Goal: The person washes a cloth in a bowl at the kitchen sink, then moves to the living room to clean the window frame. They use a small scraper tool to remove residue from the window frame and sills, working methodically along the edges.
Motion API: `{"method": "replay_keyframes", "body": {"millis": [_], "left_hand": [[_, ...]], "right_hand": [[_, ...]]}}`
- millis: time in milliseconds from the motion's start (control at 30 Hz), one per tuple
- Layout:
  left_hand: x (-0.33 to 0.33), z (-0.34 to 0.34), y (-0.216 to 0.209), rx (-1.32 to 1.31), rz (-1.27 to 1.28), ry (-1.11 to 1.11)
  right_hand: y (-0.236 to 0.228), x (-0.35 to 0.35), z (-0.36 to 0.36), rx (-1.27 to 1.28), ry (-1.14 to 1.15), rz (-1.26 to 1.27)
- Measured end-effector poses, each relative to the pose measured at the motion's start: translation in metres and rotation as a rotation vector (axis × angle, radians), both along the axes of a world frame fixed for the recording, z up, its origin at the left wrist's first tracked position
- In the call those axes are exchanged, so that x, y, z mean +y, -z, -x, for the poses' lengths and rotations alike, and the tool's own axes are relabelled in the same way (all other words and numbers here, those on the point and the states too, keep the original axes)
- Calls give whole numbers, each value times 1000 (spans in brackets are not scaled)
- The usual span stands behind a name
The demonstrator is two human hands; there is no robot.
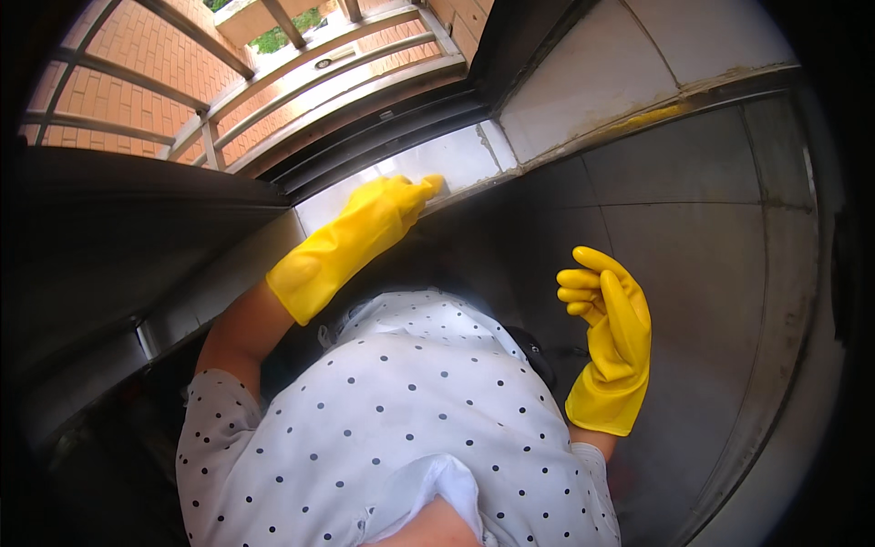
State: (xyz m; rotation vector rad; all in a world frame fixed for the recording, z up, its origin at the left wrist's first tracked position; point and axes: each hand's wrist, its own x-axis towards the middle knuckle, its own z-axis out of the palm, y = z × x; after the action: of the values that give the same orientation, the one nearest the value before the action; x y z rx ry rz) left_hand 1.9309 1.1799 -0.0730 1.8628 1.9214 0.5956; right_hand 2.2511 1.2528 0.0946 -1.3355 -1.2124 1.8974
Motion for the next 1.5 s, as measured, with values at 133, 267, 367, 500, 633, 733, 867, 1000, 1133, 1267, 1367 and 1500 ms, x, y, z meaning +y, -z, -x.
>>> {"method": "replay_keyframes", "body": {"millis": [133,267,367,500,633,733,867,1000,1133,1267,1367,1500], "left_hand": [[7,3,-17,-145,257,-150],[23,-6,-32,-82,283,-78],[49,-25,-27,37,46,82],[82,-51,-17,-27,-63,37],[100,-55,15,-147,-381,-27],[97,-64,6,-253,-349,-64],[101,-68,-8,-247,-121,-67],[102,-61,-8,-193,-241,-64],[103,-51,31,-332,-526,-114],[73,-54,-58,-1141,68,-197],[50,-74,-70,-1605,118,-50],[38,-83,-77,-1804,-90,-181]], "right_hand": [[-2,2,-1,113,-201,-51],[-1,-9,2,53,-99,-57],[-4,-11,2,75,-58,-76],[0,-18,-14,94,18,-70],[1,-28,-17,52,100,-53],[6,-34,-27,90,100,-38],[7,-35,-25,60,142,-36],[6,-32,-21,84,99,-20],[-6,-27,-1,16,3,-80],[-6,-19,22,-153,-117,-244],[11,-4,52,-121,-238,-264],[10,0,78,-238,-421,-213]]}}
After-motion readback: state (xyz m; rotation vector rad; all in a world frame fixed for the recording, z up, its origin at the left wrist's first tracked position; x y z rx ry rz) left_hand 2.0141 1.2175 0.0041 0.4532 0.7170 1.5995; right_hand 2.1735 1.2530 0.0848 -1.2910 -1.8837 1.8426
